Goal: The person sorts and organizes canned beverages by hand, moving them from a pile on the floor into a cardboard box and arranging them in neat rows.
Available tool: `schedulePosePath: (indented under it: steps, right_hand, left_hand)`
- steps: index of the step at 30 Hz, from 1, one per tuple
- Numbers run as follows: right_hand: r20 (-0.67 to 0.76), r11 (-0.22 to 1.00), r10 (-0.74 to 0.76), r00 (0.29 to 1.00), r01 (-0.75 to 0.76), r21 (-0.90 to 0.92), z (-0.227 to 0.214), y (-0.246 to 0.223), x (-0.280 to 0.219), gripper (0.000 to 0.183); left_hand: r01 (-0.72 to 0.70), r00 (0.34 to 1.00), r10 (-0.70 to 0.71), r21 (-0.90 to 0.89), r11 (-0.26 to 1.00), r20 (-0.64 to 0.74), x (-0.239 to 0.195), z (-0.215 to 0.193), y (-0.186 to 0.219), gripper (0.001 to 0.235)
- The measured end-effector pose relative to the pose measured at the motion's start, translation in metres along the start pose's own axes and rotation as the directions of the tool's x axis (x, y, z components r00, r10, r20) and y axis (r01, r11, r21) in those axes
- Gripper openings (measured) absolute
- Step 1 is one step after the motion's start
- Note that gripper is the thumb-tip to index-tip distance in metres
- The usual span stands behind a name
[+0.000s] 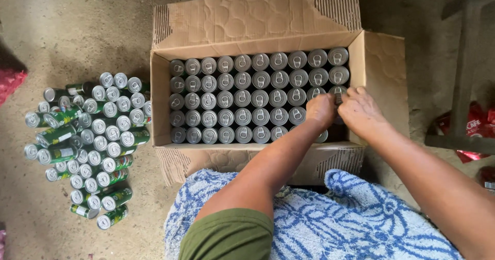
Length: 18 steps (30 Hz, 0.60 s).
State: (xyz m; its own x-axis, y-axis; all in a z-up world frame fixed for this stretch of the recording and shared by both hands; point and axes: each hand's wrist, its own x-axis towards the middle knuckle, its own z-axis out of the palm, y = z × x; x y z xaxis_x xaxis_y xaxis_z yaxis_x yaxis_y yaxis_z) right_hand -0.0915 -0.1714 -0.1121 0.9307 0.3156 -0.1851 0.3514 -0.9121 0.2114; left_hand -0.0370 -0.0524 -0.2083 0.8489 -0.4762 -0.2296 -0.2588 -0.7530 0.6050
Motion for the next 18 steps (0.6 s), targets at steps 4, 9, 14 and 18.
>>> schedulePosePath:
  steps: [4,9,14,18]
  right_hand:
    - [0.008,0.985,-0.071,0.997,0.069,0.155,0.028,-0.013,-0.010,0.023]
    - [0.587,0.977,-0.154,0.795,0.032,0.212,0.037,-0.027,-0.003,0.026]
    - [0.632,0.989,-0.121,0.765,0.040,0.140,0.063,-0.030,0.000,0.030]
    - [0.655,0.992,-0.101,0.749,0.022,0.127,0.064,-0.033,0.002,0.035]
  left_hand:
    - [0.008,1.000,-0.008,-0.011,1.000,-0.003,0.004,-0.004,0.000,0.019]
    - [0.024,1.000,-0.024,0.013,1.000,0.007,-0.001,-0.004,0.000,0.021]
    - [-0.041,0.988,0.047,0.041,0.998,-0.148,-0.003,-0.009,-0.002,0.021]
    - [-0.031,0.998,0.033,0.049,0.998,-0.049,0.002,-0.001,-0.011,0.016]
